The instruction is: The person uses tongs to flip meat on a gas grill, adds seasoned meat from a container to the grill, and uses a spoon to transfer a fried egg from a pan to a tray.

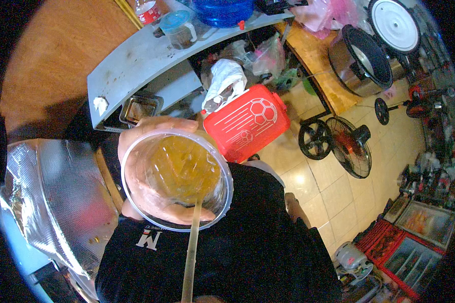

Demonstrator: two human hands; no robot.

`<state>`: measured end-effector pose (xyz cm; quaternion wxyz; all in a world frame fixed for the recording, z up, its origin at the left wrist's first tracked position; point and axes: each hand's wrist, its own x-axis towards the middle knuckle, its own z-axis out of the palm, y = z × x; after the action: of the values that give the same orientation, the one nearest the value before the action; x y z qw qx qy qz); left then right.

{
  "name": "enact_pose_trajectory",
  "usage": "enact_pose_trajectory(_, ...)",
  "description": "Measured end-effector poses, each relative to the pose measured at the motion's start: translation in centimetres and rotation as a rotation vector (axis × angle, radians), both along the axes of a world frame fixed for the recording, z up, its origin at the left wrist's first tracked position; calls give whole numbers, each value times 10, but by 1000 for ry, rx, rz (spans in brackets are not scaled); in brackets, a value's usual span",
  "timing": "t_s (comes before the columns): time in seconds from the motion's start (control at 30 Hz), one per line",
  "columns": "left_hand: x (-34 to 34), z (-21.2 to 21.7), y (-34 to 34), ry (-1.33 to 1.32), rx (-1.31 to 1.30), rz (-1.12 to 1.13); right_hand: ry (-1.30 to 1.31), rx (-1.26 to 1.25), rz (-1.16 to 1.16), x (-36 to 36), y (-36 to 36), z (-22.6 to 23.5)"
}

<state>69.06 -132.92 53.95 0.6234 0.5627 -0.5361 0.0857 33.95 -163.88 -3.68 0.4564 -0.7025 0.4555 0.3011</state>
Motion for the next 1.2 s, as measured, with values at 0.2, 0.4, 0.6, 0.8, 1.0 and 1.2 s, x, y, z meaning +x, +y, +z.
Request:
enact_pose_trajectory(0.2,3,8,-8,-24,-15,-36,-89,-83,125,23,-13,-8)
enact_pose_trajectory(0.4,6,-22,4,-45,-36,-2,-121,66,-231,109,-1,58)
enact_pose_trajectory(0.6,13,-17,8,-70,-36,37,-152,26,-171,84,-3,23)
enact_pose_trajectory(0.8,7,8,21,-1,-4,157,-115,-55,150,79,-4,30)
enact_pose_trajectory(1.0,14,2,33,147,113,178,-220,-250,649,74,-9,41)
enact_pose_trajectory(1.2,37,-15,49,415,-61,45,-150,-151,420,104,3,69)
